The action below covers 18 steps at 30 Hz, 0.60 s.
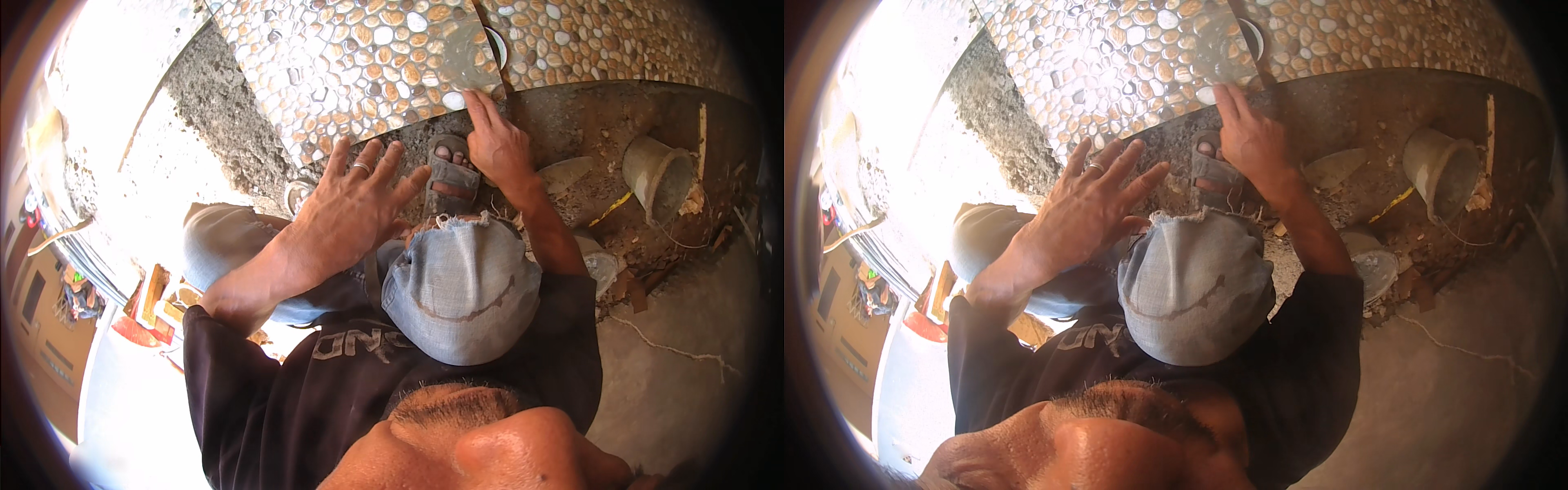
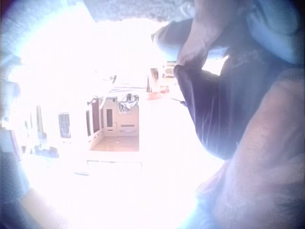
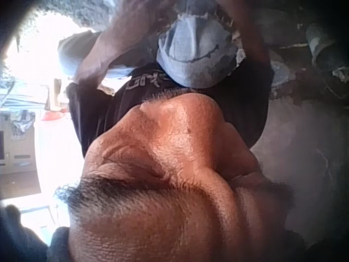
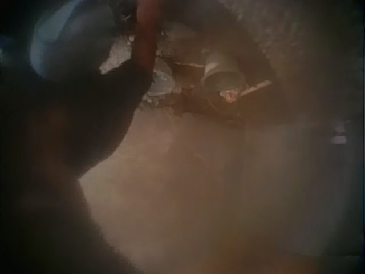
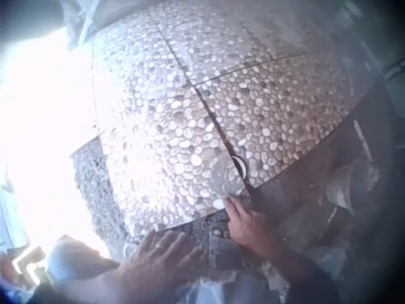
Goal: The person applies mortar to the floor and presses a tile onto it, then uses a trowel to apply more mortar around the edges.
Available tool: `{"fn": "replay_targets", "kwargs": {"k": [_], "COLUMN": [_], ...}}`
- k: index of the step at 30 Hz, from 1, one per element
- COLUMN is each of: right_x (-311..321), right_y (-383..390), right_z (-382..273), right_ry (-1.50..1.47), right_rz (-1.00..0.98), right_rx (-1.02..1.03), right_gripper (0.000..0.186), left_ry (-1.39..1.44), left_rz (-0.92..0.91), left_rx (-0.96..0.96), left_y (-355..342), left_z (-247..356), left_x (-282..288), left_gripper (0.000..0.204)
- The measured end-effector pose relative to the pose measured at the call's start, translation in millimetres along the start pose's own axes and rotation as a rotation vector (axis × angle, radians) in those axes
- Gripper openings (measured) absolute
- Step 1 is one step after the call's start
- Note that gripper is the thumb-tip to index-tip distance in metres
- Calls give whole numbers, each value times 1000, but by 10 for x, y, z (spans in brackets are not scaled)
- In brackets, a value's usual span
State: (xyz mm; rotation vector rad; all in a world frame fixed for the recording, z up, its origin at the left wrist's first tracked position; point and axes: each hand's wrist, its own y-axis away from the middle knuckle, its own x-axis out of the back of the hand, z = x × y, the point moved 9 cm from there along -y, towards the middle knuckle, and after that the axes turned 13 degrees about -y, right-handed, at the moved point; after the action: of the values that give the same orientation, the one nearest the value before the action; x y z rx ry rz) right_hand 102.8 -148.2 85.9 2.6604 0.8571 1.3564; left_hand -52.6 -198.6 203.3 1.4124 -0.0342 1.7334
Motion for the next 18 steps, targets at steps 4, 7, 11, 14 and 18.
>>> {"fn": "replay_targets", "kwargs": {"k": [4, 7, 11, 14, 18], "right_x": [-124, -140, 265, 817, 710], "right_y": [-126, -149, 149, 483, 1151], "right_z": [-157, -70, 192, 182, 476], "right_ry": [-83, -34, 32, -423, -1037], "right_rz": [33, -23, -28, 12, -65], "right_rx": [139, 72, -149, -365, -501], "right_gripper": [54, 53, 51, 48, 45], "left_ry": [0, -6, -16, 0, 11], "left_rz": [-8, -15, -11, 1, 14], "left_rx": [-3, -7, -17, -8, -26], "left_y": [-27, -38, -29, 0, 4], "left_z": [15, 15, 11, 7, 17], "left_x": [10, -1, 29, 18, 57], "left_gripper": [72, 73, 73, 72, 70]}}
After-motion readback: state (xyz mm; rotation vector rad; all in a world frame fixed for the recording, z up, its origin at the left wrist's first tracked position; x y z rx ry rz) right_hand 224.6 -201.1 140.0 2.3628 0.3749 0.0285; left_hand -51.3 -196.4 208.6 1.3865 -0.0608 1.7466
